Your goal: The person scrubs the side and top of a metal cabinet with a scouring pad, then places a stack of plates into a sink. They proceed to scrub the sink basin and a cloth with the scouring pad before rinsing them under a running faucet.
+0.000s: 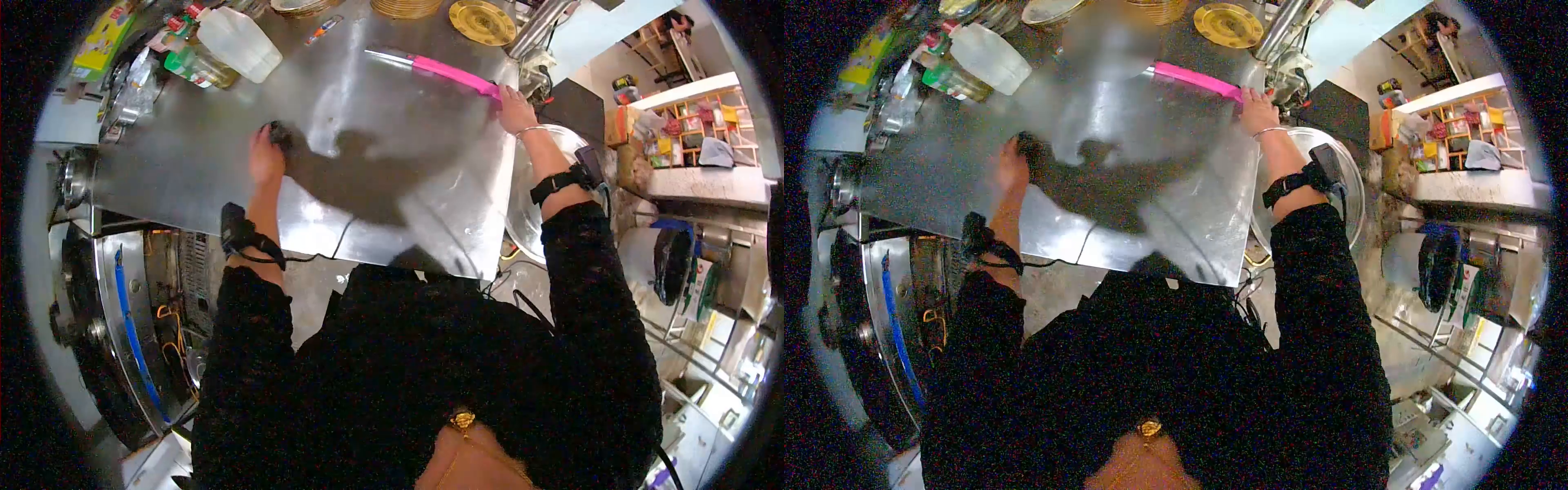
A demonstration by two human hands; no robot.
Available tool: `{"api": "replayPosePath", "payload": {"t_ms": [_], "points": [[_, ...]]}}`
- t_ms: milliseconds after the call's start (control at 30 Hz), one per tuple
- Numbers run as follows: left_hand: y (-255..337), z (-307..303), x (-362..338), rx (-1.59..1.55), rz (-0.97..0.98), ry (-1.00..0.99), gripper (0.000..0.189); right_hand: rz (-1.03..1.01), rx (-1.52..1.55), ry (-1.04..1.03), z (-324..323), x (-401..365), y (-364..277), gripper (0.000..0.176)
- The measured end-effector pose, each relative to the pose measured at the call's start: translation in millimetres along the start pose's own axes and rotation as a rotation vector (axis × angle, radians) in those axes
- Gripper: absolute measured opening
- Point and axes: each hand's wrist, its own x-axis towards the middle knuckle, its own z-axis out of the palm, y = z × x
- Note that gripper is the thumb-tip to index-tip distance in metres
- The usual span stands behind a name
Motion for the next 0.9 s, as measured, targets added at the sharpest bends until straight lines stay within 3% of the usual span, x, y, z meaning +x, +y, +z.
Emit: {"api": "replayPosePath", "payload": {"t_ms": [67, 133, 167, 200, 233, 300, 400, 433, 500, 533, 600, 633, 700, 767, 800, 833, 867, 900], "points": [[43.0, 11.5, -2.8, -0.162, 0.104, -0.006, 0.043, 0.043, -0.015, 0.064, -2.7, -5.7, -16.2, 0.055], [91.4, 14.9, -11.1, -0.239, 0.429, -0.016, 0.047, 0.117, -0.146, -0.031, -13.2, -16.0, -35.2, 0.041], [107.5, 37.5, -19.6, -0.409, 0.570, 0.085, 0.047, 0.075, -0.179, 0.128, -5.8, -25.5, -41.3, 0.030], [138.9, 11.2, -29.8, -0.543, 0.548, -0.133, 0.048, 0.085, -0.186, 0.122, -9.0, -39.5, -49.3, 0.030], [152.6, 22.7, -43.5, -0.623, 0.759, -0.038, 0.048, 0.090, -0.019, 0.070, -16.6, -58.0, -59.1, 0.030], [188.5, -14.5, -63.8, -0.487, 0.931, -0.339, 0.044, 0.140, 0.274, 0.057, -22.9, -96.8, -70.6, 0.033], [164.7, 8.0, -55.1, -0.341, 1.040, -0.324, 0.039, 0.206, 0.494, 0.087, -24.4, -175.9, -70.1, 0.035], [145.1, 21.4, -36.9, -0.310, 0.986, -0.264, 0.038, 0.303, 0.519, 0.023, -26.2, -203.1, -69.6, 0.032], [89.7, 86.8, 14.3, -0.355, 0.809, -0.041, 0.039, 0.348, 0.589, 0.116, -40.2, -257.1, -78.4, 0.026], [68.6, 99.2, 43.5, -0.320, 0.470, -0.198, 0.041, 0.392, 0.612, 0.049, -39.6, -281.9, -77.5, 0.026], [67.8, 69.3, 90.7, 0.008, 0.388, -0.120, 0.044, 0.487, 0.629, -0.103, -29.8, -323.0, -73.7, 0.031], [80.6, 70.5, 99.6, -0.002, 0.408, -0.119, 0.044, 0.516, 0.596, -0.157, -29.4, -338.5, -76.0, 0.035], [111.8, 76.9, 115.7, 0.043, 0.253, -0.041, 0.044, 0.504, 0.596, -0.132, -34.6, -354.4, -80.4, 0.032], [159.5, 104.9, 110.7, -0.083, 0.421, 0.012, 0.042, 0.499, 0.633, -0.102, -42.1, -356.3, -77.5, 0.028], [180.8, 134.2, 102.2, -0.315, 0.571, 0.037, 0.042, 0.494, 0.648, -0.111, -43.4, -357.0, -72.1, 0.029], [233.8, 86.1, 89.5, -0.450, 0.486, -0.363, 0.040, 0.487, 0.666, -0.123, -43.0, -357.9, -67.2, 0.030], [258.9, 108.4, 67.0, -0.638, 0.496, -0.389, 0.038, 0.485, 0.675, -0.124, -40.1, -357.6, -62.2, 0.030], [280.5, 88.6, 45.8, -0.415, 0.875, -0.367, 0.039, 0.444, 0.622, -0.185, -35.9, -356.7, -57.1, 0.033]]}}
